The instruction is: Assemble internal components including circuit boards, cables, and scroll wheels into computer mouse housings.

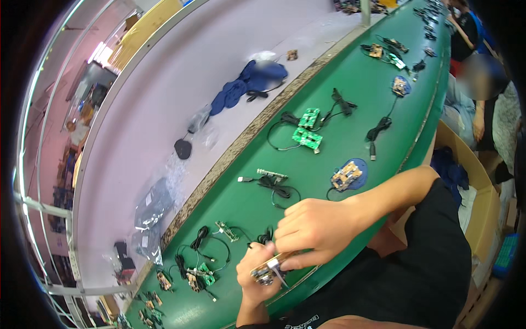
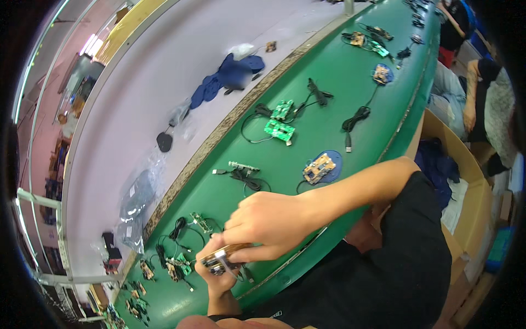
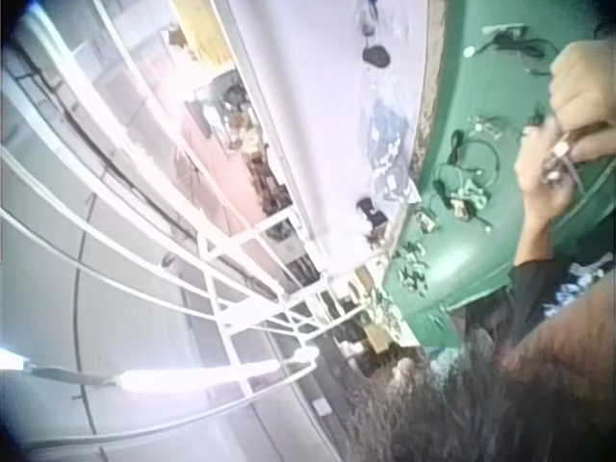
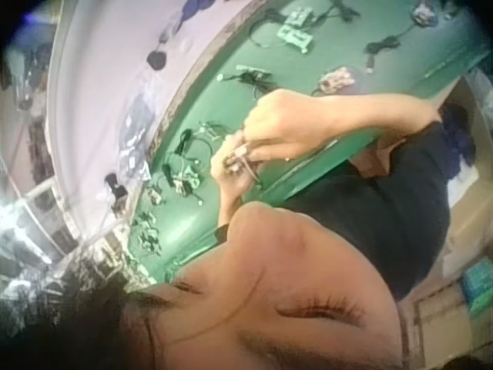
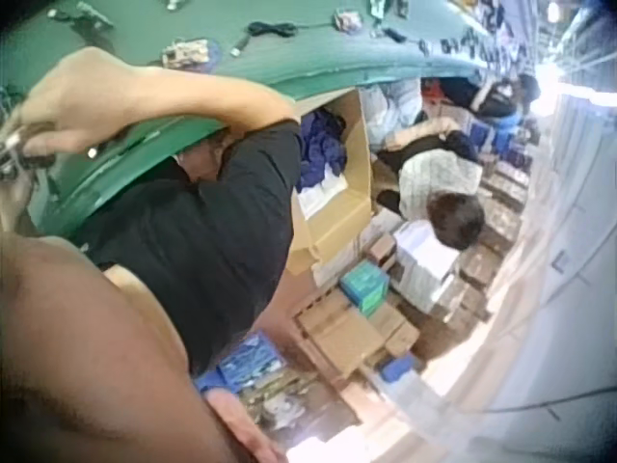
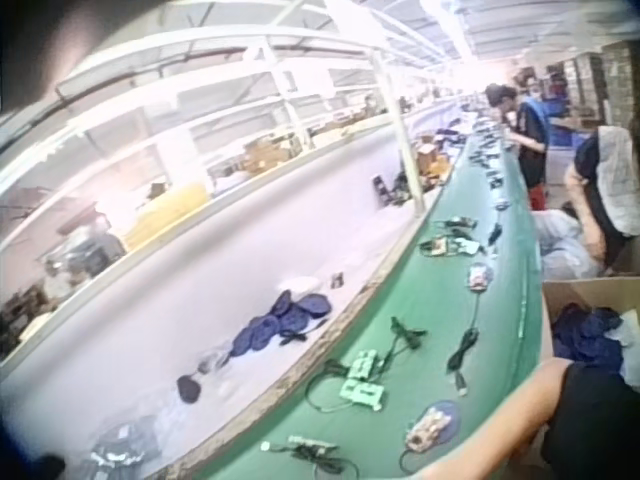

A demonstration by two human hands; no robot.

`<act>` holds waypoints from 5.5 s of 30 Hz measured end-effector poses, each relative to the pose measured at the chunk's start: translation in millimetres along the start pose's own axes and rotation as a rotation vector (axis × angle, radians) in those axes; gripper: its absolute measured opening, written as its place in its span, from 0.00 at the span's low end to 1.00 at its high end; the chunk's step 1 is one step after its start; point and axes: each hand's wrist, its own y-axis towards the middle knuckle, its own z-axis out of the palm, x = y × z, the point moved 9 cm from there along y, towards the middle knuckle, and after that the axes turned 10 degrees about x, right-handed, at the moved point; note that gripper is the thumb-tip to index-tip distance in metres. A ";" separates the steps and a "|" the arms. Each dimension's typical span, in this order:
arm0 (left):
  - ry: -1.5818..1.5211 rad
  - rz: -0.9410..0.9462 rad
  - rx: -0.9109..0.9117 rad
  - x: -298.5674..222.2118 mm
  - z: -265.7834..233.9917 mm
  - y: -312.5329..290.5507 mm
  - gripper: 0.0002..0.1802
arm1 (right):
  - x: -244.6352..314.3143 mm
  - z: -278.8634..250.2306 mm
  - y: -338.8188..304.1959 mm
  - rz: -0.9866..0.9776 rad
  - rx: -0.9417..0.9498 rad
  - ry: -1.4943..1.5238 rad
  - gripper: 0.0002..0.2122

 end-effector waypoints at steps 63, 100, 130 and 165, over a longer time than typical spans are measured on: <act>-0.144 -0.562 -0.100 89.7 -66.8 -85.9 0.22 | -79.4 91.8 -63.6 0.853 0.203 -0.099 0.23; -0.158 -0.477 -0.401 44.4 -120.3 -134.6 0.17 | -20.4 234.8 -2.6 0.362 0.417 -0.280 0.36; -0.012 -0.676 0.118 10.8 -93.6 -132.4 0.16 | -88.4 114.1 24.2 0.355 0.303 0.241 0.32; 0.629 -0.724 0.429 10.2 -68.8 -197.7 0.30 | -340.0 90.2 161.2 0.590 -0.145 -0.234 0.09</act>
